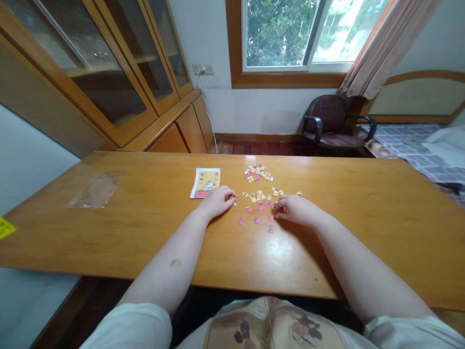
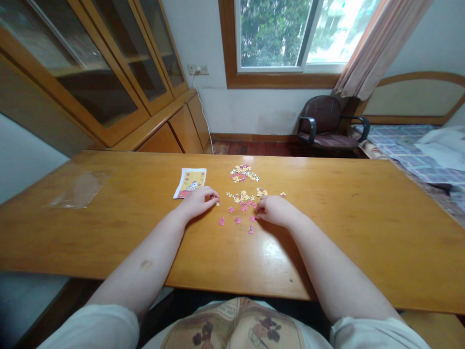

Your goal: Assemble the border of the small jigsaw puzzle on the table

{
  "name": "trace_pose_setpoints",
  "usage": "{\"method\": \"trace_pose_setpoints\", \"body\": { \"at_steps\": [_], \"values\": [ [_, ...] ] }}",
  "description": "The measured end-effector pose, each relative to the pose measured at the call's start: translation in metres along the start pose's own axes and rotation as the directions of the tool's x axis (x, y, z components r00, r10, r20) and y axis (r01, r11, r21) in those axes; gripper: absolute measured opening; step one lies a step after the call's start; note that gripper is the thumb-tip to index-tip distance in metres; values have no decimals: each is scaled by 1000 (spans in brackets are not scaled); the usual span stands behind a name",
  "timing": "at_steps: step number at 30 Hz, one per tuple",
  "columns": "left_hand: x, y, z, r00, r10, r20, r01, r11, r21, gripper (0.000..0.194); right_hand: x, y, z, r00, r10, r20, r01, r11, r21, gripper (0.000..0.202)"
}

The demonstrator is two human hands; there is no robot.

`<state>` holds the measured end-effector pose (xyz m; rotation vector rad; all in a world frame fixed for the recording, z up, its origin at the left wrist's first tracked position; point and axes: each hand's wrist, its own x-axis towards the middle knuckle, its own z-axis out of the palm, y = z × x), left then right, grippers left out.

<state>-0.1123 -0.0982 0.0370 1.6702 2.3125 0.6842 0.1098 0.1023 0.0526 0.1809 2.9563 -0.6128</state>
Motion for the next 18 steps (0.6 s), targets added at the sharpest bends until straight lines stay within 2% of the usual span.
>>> {"method": "trace_pose_setpoints", "body": {
  "at_steps": [5,8,11,13,18],
  "values": [
    [-2,2,0,1000,16,24,-16,999,-34,19,1,-1,3,999,-36,20,36,999,3,15],
    [-6,9,-3,988,90,125,-79,993,-90,17,2,-3,5,999,-34,20,34,999,-5,16],
    [-10,18,-3,950,172,262,-139,980,-140,19,3,-5,6,999,-42,17,42,999,-19,16],
    [-12,22,-2,931,190,311,-159,980,-123,21,4,-6,6,999,-46,13,46,999,-26,16],
    [-12,25,2,929,196,313,-183,981,-70,16,2,-2,2,999,-30,18,30,999,-28,17]
  ]
}}
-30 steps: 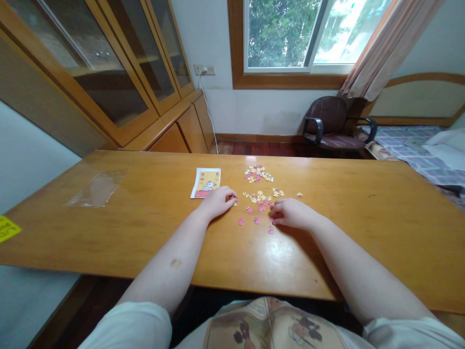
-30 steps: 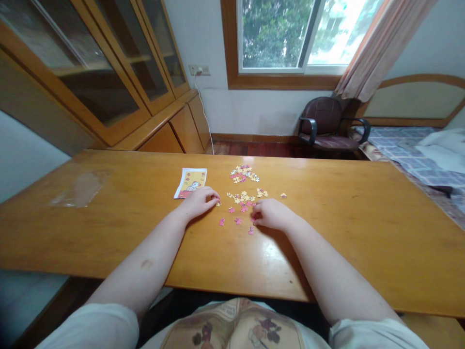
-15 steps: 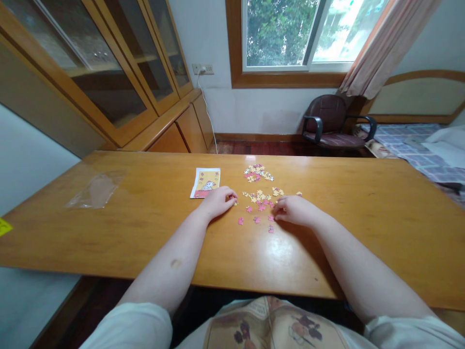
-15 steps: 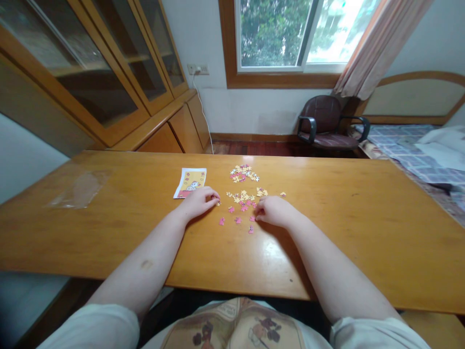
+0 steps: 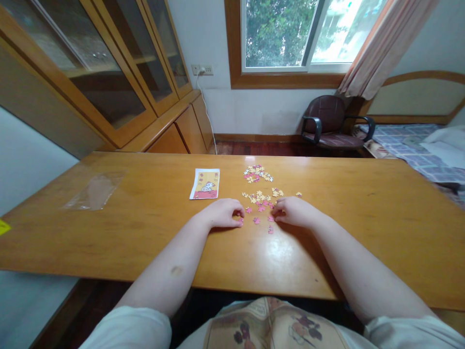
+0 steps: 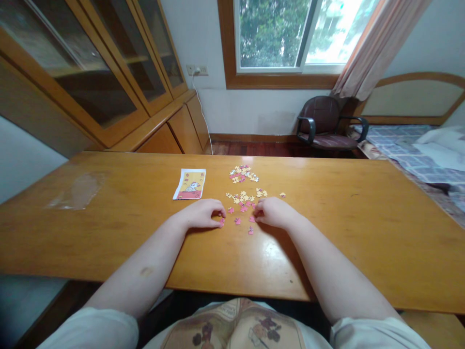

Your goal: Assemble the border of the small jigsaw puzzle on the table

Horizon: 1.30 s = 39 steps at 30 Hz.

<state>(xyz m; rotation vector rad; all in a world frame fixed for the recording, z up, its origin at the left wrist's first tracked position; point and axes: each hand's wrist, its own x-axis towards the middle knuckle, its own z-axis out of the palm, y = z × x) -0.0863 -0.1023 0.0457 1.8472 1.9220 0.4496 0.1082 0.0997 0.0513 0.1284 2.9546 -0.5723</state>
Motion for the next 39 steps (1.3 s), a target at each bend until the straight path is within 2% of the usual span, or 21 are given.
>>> {"method": "trace_pose_setpoints", "body": {
  "at_steps": [5,14,18,23,29,39],
  "values": [
    [2,0,1,1000,-15,-4,15,1000,-2,12,-2,12,-5,996,76,-40,-77,996,-40,19],
    [1,-1,2,1000,17,-10,-17,1000,-4,13,0,19,-2,992,88,-89,-95,993,-70,22],
    [3,4,1,999,44,-18,-44,999,8,20,0,8,-2,993,34,-117,-45,995,-87,24],
    [9,11,7,993,77,-85,-67,990,123,27,0,0,1,995,-45,-89,37,995,-90,26],
    [13,19,17,987,81,-135,-48,971,235,37,4,18,4,969,138,-207,-172,973,-157,26],
    [14,19,23,986,105,-127,-68,962,266,36,8,16,13,974,95,-207,-122,985,-124,27]
  ]
}}
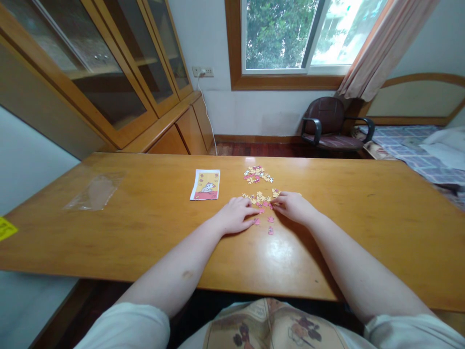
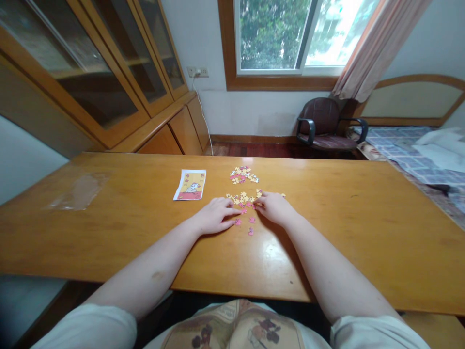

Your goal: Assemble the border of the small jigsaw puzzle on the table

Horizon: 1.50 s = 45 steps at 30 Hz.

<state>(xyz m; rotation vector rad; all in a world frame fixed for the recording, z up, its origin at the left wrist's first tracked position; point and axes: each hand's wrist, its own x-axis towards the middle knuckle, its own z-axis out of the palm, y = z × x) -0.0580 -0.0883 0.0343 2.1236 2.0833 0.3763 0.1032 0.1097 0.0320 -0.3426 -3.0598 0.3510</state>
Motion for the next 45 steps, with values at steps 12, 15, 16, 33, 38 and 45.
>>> {"method": "trace_pose_setpoints", "body": {
  "at_steps": [12,15,16,33,38,45],
  "values": [
    [-2,-3,-7,990,143,14,-142,987,-73,24,0,-5,-2,999,-32,21,32,999,4,25],
    [-2,-3,-6,988,153,19,-151,985,-84,22,1,-6,-1,999,-41,21,40,999,23,23],
    [-2,-3,-7,988,153,19,-151,985,-87,22,1,-6,0,999,-41,18,41,999,26,23],
    [2,-3,-3,994,111,24,-110,993,-35,20,-2,-14,-8,1000,13,23,-14,999,37,19],
    [3,-3,-3,995,98,36,-96,994,-51,19,-4,-28,-8,995,-85,44,80,990,114,22],
    [2,-3,-3,995,94,24,-92,992,-82,16,-1,-39,4,986,-149,68,139,982,129,20]
  ]
}}
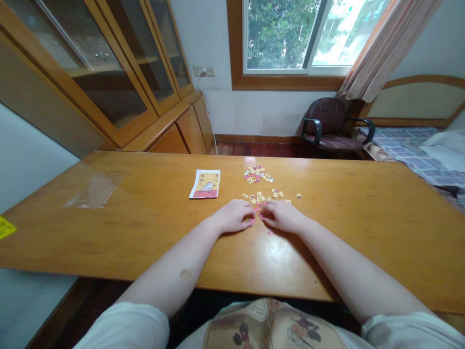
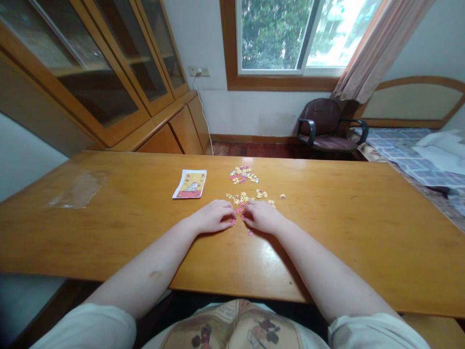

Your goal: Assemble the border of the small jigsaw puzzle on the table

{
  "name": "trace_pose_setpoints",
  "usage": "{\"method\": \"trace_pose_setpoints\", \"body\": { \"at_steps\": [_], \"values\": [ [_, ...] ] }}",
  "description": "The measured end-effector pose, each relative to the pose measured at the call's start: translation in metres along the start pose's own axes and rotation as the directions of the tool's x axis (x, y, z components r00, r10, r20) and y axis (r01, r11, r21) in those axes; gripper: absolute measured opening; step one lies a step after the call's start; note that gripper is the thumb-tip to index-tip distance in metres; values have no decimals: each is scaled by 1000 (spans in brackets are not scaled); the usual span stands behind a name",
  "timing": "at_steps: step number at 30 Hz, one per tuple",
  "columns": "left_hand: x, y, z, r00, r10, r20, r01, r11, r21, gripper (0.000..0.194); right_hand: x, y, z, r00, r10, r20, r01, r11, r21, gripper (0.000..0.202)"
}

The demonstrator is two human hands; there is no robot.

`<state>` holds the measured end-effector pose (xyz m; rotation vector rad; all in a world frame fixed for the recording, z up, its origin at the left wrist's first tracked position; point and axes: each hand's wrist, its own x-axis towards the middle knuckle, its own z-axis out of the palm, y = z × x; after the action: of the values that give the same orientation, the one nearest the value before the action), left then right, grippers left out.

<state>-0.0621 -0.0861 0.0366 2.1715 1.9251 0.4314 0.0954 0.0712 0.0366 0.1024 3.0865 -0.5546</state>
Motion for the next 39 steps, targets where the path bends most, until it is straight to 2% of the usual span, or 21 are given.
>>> {"method": "trace_pose_setpoints", "body": {
  "at_steps": [6,12,15,19,24,32,39],
  "values": [
    [0,1,0,999,37,14,-37,999,-17,18,-1,4,-2,999,-54,-8,54,998,27,22],
    [1,-2,0,999,30,-22,-30,1000,-1,20,-4,8,-8,1000,-15,-15,15,1000,-3,22],
    [2,-2,0,1000,-3,-31,4,999,33,20,-3,7,-5,1000,-22,-21,22,1000,-13,22],
    [3,0,1,1000,17,-26,-16,999,31,22,0,3,1,999,-53,-10,53,999,-2,24],
    [2,-1,3,999,18,-31,-17,999,27,24,2,3,3,1000,-25,5,25,1000,8,24],
    [2,-1,1,999,0,-39,2,999,52,26,-3,4,-8,999,42,-25,-43,999,-30,29],
    [1,-1,4,1000,-11,-27,13,997,71,27,1,-3,0,999,49,-8,-49,996,-70,27]
  ]
}}
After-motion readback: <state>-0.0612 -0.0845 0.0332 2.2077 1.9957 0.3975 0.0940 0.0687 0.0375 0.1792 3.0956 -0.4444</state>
